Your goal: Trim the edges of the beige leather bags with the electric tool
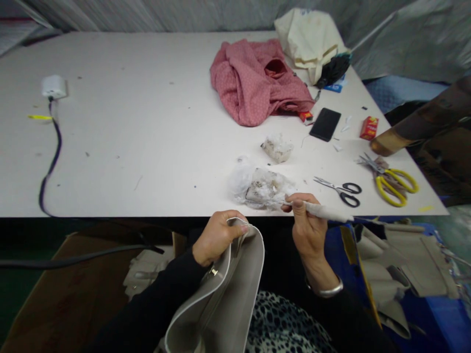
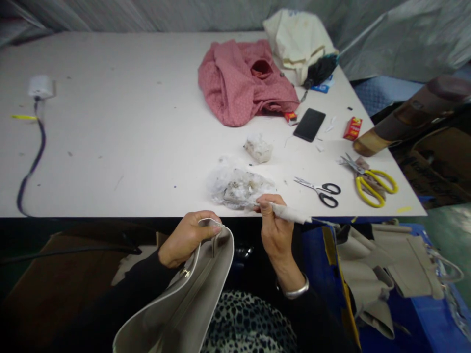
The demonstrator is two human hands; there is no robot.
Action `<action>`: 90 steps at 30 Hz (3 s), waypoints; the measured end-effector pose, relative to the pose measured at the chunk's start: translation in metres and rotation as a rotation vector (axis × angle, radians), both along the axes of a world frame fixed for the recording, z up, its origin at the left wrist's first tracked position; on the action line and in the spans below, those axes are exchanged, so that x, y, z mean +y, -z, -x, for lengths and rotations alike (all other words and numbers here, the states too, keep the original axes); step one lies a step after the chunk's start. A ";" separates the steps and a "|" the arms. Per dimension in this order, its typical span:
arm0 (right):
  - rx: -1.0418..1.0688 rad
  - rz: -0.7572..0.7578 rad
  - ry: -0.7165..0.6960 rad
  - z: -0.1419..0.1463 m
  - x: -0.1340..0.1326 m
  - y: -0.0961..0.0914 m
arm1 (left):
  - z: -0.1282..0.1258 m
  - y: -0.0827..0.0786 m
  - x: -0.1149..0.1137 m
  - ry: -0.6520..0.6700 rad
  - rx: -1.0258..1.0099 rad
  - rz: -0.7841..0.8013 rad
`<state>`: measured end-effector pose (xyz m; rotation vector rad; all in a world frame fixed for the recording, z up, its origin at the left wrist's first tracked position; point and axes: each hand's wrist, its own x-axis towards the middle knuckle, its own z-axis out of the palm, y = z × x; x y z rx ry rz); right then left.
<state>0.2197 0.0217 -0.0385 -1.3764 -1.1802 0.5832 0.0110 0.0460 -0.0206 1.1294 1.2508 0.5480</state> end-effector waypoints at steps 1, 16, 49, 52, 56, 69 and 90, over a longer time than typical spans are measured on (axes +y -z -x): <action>-0.022 -0.020 0.029 0.000 0.002 -0.001 | 0.001 0.000 0.000 -0.043 -0.021 0.015; -0.483 -0.117 -0.143 -0.002 0.021 -0.004 | 0.014 -0.005 -0.003 -0.108 -0.092 0.121; 0.082 0.238 -0.483 0.013 -0.014 -0.014 | 0.011 -0.001 -0.001 -0.077 -0.277 0.355; 0.088 0.245 -0.484 0.015 -0.013 -0.013 | 0.010 0.002 -0.002 -0.083 -0.276 0.341; 0.079 0.256 -0.480 0.018 -0.013 -0.010 | 0.008 0.006 -0.004 -0.110 -0.283 0.322; -0.613 -0.178 -0.920 0.002 -0.012 -0.024 | 0.008 0.018 -0.013 -0.144 -0.404 0.382; 0.009 0.421 -0.484 0.048 -0.073 -0.027 | 0.000 -0.023 -0.076 -0.127 0.212 -0.473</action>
